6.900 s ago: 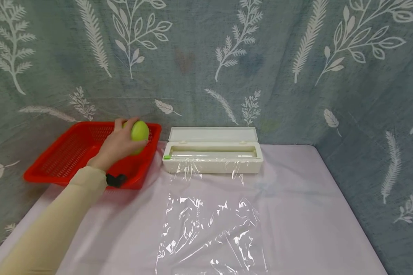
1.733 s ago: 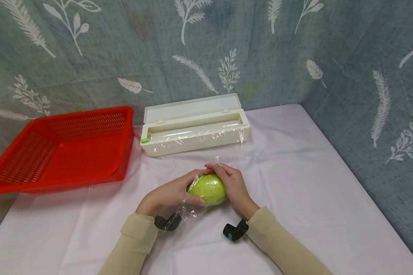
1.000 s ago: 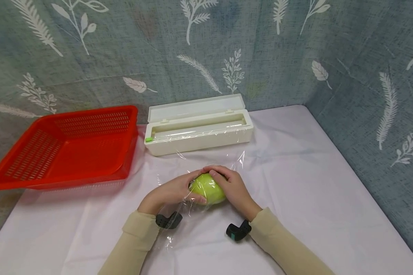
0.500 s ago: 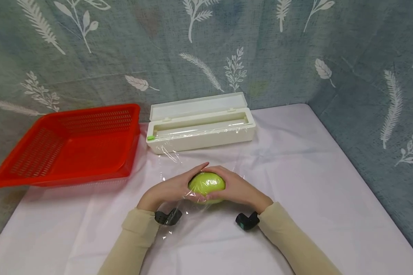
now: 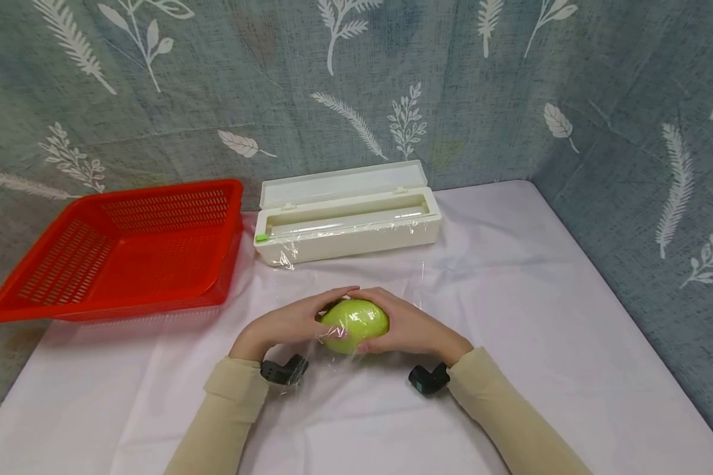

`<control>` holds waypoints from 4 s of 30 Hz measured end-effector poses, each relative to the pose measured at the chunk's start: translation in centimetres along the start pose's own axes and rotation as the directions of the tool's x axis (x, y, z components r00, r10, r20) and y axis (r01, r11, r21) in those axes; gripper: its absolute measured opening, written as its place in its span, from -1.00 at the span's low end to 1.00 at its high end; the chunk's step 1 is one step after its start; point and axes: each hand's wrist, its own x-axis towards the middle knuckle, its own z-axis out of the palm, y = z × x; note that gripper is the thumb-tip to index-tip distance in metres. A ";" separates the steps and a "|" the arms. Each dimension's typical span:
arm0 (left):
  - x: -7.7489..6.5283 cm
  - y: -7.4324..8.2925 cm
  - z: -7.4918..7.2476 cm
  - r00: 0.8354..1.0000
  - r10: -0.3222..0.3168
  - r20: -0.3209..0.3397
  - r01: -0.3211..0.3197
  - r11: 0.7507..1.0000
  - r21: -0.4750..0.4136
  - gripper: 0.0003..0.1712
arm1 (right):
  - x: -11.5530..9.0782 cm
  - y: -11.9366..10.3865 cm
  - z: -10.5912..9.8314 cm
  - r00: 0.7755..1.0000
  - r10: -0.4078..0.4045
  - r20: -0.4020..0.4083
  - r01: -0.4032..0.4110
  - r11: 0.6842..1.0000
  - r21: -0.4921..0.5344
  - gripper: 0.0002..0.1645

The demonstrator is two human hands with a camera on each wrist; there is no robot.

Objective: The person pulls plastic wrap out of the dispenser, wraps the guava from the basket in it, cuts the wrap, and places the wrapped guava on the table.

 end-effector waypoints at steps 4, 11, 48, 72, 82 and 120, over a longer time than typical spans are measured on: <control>-1.1 -0.2 -1.4 0.999 0.008 -0.051 -0.009 1.000 -0.019 -0.37 | 0.0 0.1 0.0 1.000 0.018 -0.006 -0.018 1.000 -0.002 -0.06; -2.7 1.0 -3.0 0.986 -0.121 -0.117 0.124 0.992 0.020 -0.56 | 0.1 0.0 -0.1 0.999 0.049 -0.014 -0.049 0.999 0.009 -0.06; -2.7 3.9 -2.2 0.988 0.050 -0.145 -0.048 0.999 0.013 -0.82 | -0.2 -0.6 -2.5 0.962 0.071 -0.265 -0.105 0.988 -0.117 -0.69; -1.0 0.4 -2.0 0.941 -0.078 -0.329 0.011 0.980 -0.199 -0.63 | 0.3 -0.1 -1.9 0.914 0.119 -0.388 -0.091 0.992 0.092 -0.77; -2.0 -0.1 -2.6 0.992 -0.088 -0.091 0.077 0.990 -0.116 -0.77 | 0.4 0.3 -2.3 0.913 0.144 -0.382 -0.088 0.983 0.160 -0.75; -4.5 2.1 -4.5 0.982 0.189 0.014 -0.174 0.929 -0.328 -0.83 | -1.2 -0.1 -6.3 0.960 0.203 -0.192 -0.170 0.969 0.177 -0.66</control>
